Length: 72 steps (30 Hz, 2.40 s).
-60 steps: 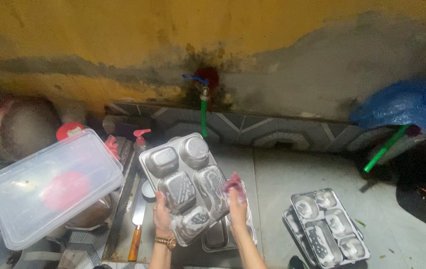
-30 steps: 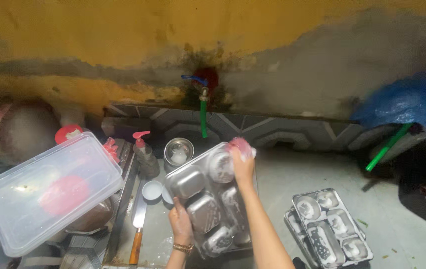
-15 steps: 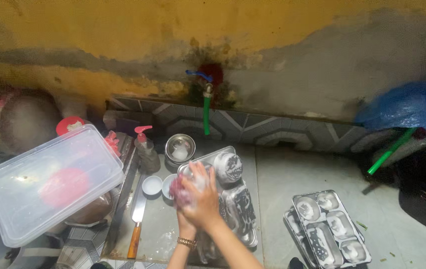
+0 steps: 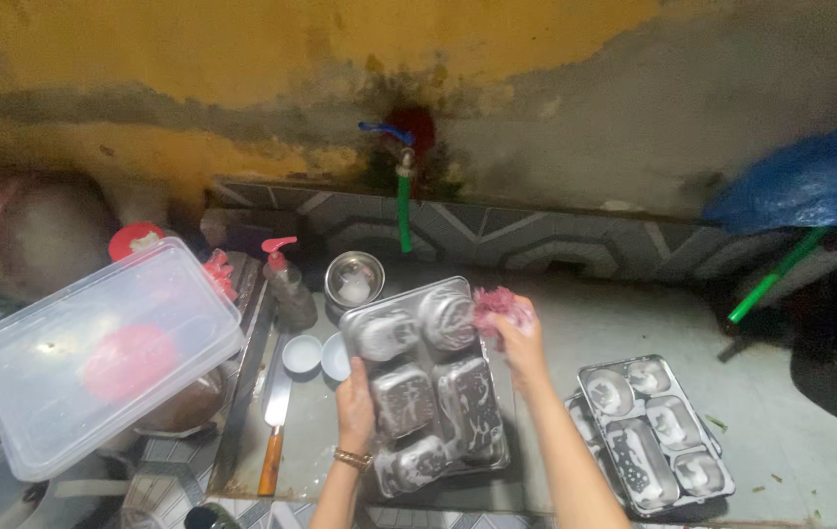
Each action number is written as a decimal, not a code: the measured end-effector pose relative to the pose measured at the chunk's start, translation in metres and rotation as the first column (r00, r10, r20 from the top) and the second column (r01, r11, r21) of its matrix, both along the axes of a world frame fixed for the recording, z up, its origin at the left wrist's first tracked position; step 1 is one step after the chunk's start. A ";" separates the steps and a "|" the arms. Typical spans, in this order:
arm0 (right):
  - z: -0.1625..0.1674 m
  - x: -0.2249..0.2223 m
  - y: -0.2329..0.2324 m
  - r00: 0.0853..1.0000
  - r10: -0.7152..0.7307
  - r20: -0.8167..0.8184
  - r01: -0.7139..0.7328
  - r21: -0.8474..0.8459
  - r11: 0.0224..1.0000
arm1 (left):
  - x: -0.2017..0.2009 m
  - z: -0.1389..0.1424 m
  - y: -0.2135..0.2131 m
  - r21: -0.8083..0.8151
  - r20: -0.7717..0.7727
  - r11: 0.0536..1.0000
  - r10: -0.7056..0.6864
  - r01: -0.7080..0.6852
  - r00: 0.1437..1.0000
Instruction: The person scrubs compartmentalized stainless steel trays with a red scrub pad and soapy water at a sink, working over each tray section and stacking cleaned trays. They then rinse the scrub pad under the tap, wipe a clear plastic lid and container, and rinse a metal bowl.
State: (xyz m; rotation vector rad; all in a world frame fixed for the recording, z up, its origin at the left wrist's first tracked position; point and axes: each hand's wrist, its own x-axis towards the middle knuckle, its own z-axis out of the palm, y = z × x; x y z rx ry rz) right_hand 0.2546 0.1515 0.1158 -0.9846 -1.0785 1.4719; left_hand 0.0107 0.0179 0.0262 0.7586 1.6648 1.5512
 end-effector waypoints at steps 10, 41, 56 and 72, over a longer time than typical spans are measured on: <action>0.015 0.056 -0.006 0.917 0.398 -0.017 -0.395 -0.172 0.902 | 0.013 -0.026 0.026 0.003 0.248 0.987 -0.158 0.163 0.956; -0.125 0.267 -0.162 -0.098 0.027 0.995 0.126 -0.014 0.992 | 0.046 -0.097 -0.042 -0.794 -0.210 0.577 -0.552 0.188 0.807; -0.118 0.143 -0.097 0.492 -0.128 0.861 -0.114 0.209 0.971 | 0.035 -0.099 -0.032 -0.727 0.054 0.561 -0.527 0.395 0.848; -0.135 0.060 -0.106 0.770 -0.008 0.637 0.090 -0.095 0.991 | 0.014 -0.066 -0.018 -0.621 0.152 0.653 -0.443 0.434 0.884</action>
